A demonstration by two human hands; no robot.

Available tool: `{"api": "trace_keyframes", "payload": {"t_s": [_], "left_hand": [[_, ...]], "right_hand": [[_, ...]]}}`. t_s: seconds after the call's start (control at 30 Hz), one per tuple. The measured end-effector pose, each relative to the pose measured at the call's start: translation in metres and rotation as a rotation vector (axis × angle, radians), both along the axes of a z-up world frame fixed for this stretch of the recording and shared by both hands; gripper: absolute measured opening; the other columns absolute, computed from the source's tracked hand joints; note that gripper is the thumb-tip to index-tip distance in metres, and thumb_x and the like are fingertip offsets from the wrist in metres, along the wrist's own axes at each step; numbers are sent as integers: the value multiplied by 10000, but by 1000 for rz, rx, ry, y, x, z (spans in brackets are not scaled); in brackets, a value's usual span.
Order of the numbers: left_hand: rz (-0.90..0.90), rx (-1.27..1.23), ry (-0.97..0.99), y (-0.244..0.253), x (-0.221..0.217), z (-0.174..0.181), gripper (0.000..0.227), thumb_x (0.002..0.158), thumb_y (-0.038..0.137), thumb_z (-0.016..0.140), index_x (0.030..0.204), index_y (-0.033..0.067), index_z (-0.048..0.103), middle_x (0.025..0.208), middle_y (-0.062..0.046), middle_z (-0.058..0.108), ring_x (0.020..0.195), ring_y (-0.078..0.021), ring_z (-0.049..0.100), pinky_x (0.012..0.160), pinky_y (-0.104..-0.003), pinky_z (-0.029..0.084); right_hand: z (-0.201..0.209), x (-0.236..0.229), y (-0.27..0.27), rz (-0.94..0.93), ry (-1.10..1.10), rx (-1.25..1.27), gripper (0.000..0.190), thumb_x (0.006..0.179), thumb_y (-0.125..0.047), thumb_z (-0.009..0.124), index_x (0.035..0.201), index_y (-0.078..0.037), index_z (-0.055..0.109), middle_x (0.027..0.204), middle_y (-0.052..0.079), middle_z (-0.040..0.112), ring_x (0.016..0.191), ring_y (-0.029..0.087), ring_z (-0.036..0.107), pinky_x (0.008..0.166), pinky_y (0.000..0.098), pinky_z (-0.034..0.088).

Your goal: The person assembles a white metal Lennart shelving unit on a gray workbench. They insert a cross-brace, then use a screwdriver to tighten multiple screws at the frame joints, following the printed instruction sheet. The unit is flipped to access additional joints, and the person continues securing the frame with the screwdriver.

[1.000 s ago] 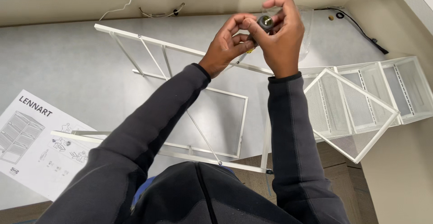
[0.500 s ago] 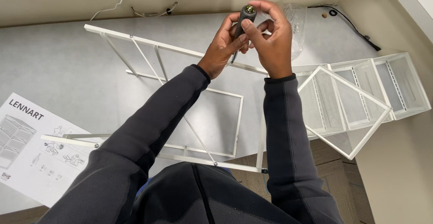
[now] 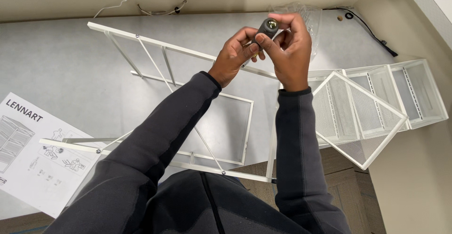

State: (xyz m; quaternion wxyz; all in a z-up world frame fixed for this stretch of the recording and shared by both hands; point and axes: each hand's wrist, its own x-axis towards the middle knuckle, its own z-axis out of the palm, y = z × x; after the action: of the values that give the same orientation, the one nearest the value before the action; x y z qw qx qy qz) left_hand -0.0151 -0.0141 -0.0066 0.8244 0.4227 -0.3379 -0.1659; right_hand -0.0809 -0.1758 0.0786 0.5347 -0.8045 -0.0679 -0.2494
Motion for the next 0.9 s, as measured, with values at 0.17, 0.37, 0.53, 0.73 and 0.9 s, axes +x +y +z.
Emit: {"api": "trace_keyframes", "payload": {"t_s": [0.17, 0.37, 0.53, 0.73, 0.9], "left_hand": [[-28, 81, -32, 0, -3, 6, 543, 1206, 617, 599, 1416, 124, 682, 1100, 15, 624, 948, -131, 575, 924, -304, 492], [-69, 87, -1, 0, -3, 3, 642, 1188, 658, 612, 1522, 111, 656, 1117, -2, 613, 990, -138, 511, 941, -309, 492], [-99, 86, -13, 3, -4, 9, 582, 1186, 701, 569, 1390, 165, 667, 1070, 14, 601, 1003, -123, 508, 915, -302, 433], [-145, 119, -42, 4, -2, 14, 564, 1205, 691, 482, 1290, 163, 660, 1014, 11, 563, 922, -116, 468, 874, -287, 414], [13, 184, -211, 9, -4, -2, 565, 1253, 579, 580, 1567, 117, 661, 1523, -49, 707, 1431, -207, 655, 1228, -423, 566]], "right_hand": [[4, -5, 15, -143, 3, -21, 384, 1077, -299, 948, 1225, -130, 637, 1147, 13, 654, 737, 59, 485, 650, 226, 470], [12, -17, 10, 175, 41, 36, 500, 1262, -320, 690, 1681, -82, 555, 1619, 154, 653, 1072, 186, 676, 807, 328, 709], [24, -20, 11, 95, 46, -102, 291, 1212, -204, 735, 1473, -81, 694, 1379, 147, 822, 1163, 209, 834, 978, 310, 674], [15, -17, 16, -137, -23, -186, 250, 1110, -146, 952, 1324, -116, 826, 1085, -5, 797, 831, 68, 625, 709, 241, 511], [16, -33, 14, -105, -114, -151, 237, 1174, -142, 887, 1373, -85, 772, 1253, 68, 824, 1033, 168, 755, 878, 307, 641]]}}
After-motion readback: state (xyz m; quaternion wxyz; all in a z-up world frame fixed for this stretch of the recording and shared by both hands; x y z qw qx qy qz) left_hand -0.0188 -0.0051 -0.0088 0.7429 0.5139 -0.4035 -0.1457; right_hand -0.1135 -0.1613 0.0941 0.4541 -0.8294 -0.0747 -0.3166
